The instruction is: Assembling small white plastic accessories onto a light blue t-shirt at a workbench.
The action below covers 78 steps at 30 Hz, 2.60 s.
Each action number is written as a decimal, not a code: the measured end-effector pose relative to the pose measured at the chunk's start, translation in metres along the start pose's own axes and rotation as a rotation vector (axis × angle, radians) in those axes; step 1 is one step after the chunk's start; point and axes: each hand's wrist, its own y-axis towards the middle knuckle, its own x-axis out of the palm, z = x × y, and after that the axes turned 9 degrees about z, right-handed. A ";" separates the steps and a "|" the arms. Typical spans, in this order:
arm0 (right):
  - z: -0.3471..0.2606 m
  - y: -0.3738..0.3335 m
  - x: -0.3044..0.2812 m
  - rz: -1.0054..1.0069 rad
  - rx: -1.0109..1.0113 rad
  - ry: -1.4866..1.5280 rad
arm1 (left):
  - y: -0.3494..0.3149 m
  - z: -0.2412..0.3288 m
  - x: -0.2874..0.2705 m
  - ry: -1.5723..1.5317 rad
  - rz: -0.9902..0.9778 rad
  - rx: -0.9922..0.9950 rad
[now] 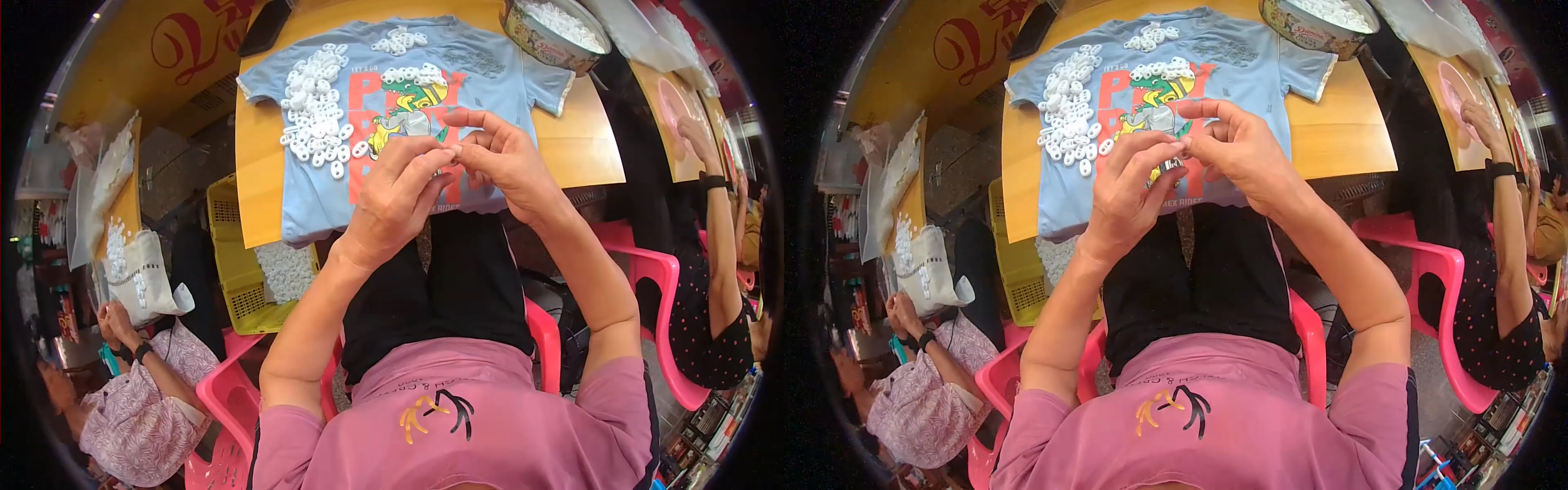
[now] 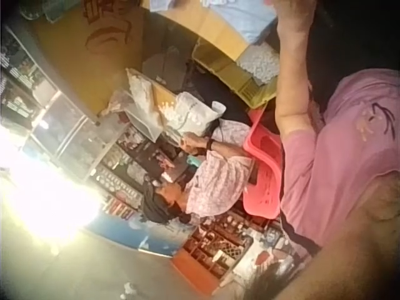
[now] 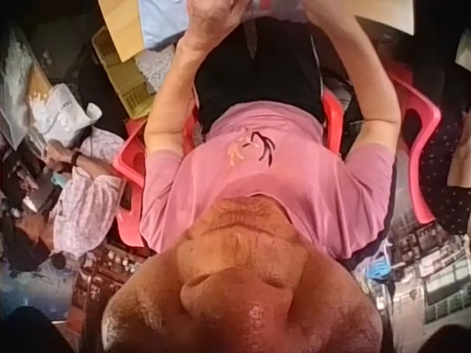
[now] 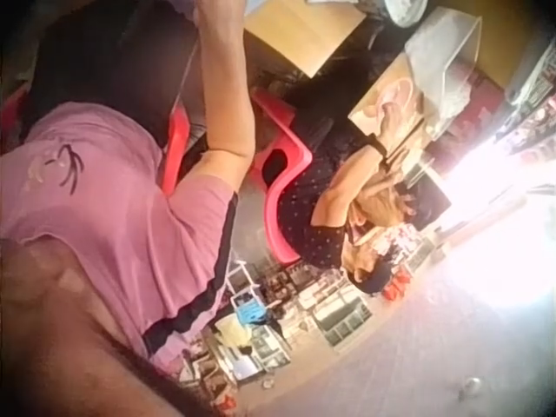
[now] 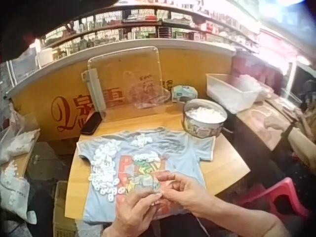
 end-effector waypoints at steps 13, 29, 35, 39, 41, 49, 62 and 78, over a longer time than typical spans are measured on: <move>0.003 -0.006 -0.008 0.008 0.103 0.023 | -0.005 0.000 0.006 -0.042 -0.029 0.003; -0.008 0.036 -0.084 0.416 -0.711 -0.943 | -0.006 -0.013 -0.001 -0.677 0.228 -0.886; -0.006 0.033 -0.107 0.392 -0.731 -1.150 | -0.002 -0.013 -0.002 -0.742 0.264 -0.926; -0.006 0.025 -0.106 0.313 -0.658 -1.170 | -0.003 -0.013 -0.002 -0.731 0.248 -0.929; -0.003 0.024 -0.103 0.290 -0.685 -1.157 | -0.004 -0.014 -0.002 -0.735 0.236 -0.914; -0.001 0.027 -0.096 0.255 -0.777 -1.264 | -0.004 -0.013 -0.001 -0.688 0.218 -0.894; -0.006 0.036 -0.081 0.239 -0.652 -1.017 | -0.002 -0.012 -0.001 -0.722 0.257 -0.940; 0.018 0.024 0.018 -0.001 0.010 0.195 | -0.005 -0.017 -0.004 -0.744 0.308 -0.965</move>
